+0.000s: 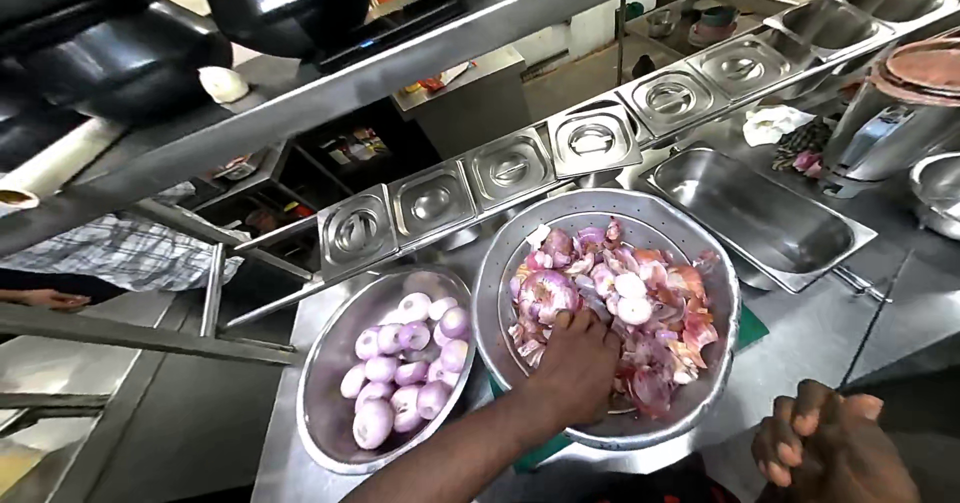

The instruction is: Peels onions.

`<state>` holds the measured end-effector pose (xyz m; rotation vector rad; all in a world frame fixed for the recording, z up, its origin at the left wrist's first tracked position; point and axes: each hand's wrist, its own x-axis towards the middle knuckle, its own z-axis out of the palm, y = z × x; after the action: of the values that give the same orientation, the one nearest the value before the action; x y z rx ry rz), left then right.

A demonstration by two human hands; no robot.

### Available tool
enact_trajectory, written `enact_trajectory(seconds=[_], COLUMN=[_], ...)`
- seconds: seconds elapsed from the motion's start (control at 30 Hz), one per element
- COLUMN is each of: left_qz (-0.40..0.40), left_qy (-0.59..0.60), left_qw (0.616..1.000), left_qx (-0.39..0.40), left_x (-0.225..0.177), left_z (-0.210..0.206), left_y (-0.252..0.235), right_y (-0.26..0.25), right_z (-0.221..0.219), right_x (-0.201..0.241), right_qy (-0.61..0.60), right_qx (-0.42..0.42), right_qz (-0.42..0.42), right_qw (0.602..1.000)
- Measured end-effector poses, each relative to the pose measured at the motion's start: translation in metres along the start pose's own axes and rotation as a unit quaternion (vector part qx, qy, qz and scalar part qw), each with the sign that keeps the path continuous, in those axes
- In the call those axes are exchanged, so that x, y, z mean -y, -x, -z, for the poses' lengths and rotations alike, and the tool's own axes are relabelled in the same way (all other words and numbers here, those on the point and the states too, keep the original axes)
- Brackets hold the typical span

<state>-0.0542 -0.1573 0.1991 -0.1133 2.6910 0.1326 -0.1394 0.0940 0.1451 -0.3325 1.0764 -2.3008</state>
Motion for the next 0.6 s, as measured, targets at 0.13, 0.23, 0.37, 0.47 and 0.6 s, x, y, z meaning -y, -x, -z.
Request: enact_trajectory(seconds=[0.13, 0.23, 0.37, 0.47, 0.6], left_qz=[0.028, 0.069, 0.152, 0.167, 0.131], left_qy=[0.083, 0.061, 0.021, -0.025, -0.041], left_qw=[0.996, 0.996, 0.988, 0.983, 0.989], left_qx=[-0.002, -0.004, 0.022, 0.076, 0.058], left_x=[0.003, 0.013, 0.02, 0.016, 0.026], left_z=[0.005, 0.008, 0.021, 0.029, 0.035], left_y=[0.006, 0.0, -0.011, -0.016, -0.013], right_y=[-0.007, -0.008, -0.005, -0.002, 0.003], right_z=[-0.006, -0.007, -0.001, 0.001, 0.001], right_x=[0.001, 0.002, 0.003, 0.003, 0.004], right_qy=[-0.006, -0.008, 0.007, 0.006, -0.002], right_qx=[0.005, 0.01, 0.007, 0.007, 0.019], right_qz=[-0.009, -0.002, 0.015, 0.026, 0.055], right_qw=[1.0, 1.0, 1.0, 1.0, 0.998])
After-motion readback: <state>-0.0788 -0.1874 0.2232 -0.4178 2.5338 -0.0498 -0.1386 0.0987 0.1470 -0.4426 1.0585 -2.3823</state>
